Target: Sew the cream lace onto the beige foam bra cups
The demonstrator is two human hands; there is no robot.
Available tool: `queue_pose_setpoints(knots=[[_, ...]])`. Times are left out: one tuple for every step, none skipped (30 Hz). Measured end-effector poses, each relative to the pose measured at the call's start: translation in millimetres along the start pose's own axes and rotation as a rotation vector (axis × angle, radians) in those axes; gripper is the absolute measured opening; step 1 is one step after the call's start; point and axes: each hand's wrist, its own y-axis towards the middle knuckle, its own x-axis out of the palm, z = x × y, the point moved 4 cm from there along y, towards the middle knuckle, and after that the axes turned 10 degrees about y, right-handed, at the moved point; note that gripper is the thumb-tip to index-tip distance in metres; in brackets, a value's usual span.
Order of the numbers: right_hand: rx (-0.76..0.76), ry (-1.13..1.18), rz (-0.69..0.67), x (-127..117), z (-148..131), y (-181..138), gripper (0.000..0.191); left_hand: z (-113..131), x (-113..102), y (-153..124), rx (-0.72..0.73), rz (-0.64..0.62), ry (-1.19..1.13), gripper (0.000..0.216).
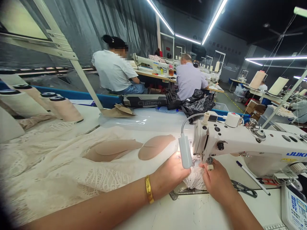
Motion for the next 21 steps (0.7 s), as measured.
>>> queue_pose_setpoints(knots=[[0.008,-0.001,0.0,-1,0,1,0.032,1,0,0,-0.006,-0.005,0.013,0.021],[0.015,0.0,-0.005,-2,-1,2,0.032,1,0,1,-0.011,-0.013,0.017,0.021],[0.022,0.0,-0.013,-2,-1,3,0.032,2,0,1,-0.012,-0.027,0.014,0.022],[0.031,0.003,-0.021,-3,-1,3,0.032,2,0,1,-0.01,-0.046,0.004,0.022],[0.037,0.011,-0.028,-3,0,2,0.032,3,-1,1,-0.011,-0.069,-0.009,0.022],[0.038,0.023,-0.035,-3,0,2,0.032,2,-2,1,-0.014,-0.093,-0.023,0.022],[0.033,0.036,-0.039,-3,0,1,0.032,1,-4,1,-0.021,-0.12,-0.039,0.021],[0.024,0.046,-0.038,-3,-1,1,0.032,0,-7,2,-0.027,-0.15,-0.06,0.02],[0.013,0.052,-0.033,-3,-1,0,0.032,-2,-11,2,-0.033,-0.185,-0.086,0.018],[0.001,0.05,-0.026,-3,-2,0,0.032,-5,-15,2,-0.037,-0.218,-0.117,0.017],[-0.012,0.04,-0.017,-3,-3,-1,0.032,-7,-19,1,-0.035,-0.249,-0.148,0.015],[-0.029,0.026,-0.005,-4,-5,-1,0.032,-10,-23,0,-0.032,-0.273,-0.171,0.012],[-0.051,0.014,0.007,-5,-8,-2,0.032,-12,-27,-1,-0.034,-0.29,-0.184,0.009],[-0.077,0.012,0.014,-5,-12,-2,0.032,-14,-31,-2,-0.049,-0.301,-0.186,0.01],[-0.105,0.024,0.006,-6,-16,-2,0.032,-15,-34,-3,-0.073,-0.312,-0.181,0.017],[-0.141,0.048,-0.01,-6,-21,-3,0.033,-16,-36,-4,-0.1,-0.327,-0.179,0.027],[-0.176,0.076,-0.033,-5,-26,-4,0.034,-15,-37,-5,-0.126,-0.345,-0.184,0.035],[-0.207,0.097,-0.06,-4,-31,-4,0.035,-13,-38,-5,-0.143,-0.363,-0.197,0.04],[-0.23,0.103,-0.084,-3,-35,-5,0.04,-10,-38,-5,-0.145,-0.381,-0.217,0.042],[-0.244,0.095,-0.098,-1,-38,-5,0.048,-7,-38,-5,-0.135,-0.394,-0.241,0.041],[-0.249,0.074,-0.095,1,-40,-5,0.055,-3,-38,-4,-0.119,-0.402,-0.264,0.038]])
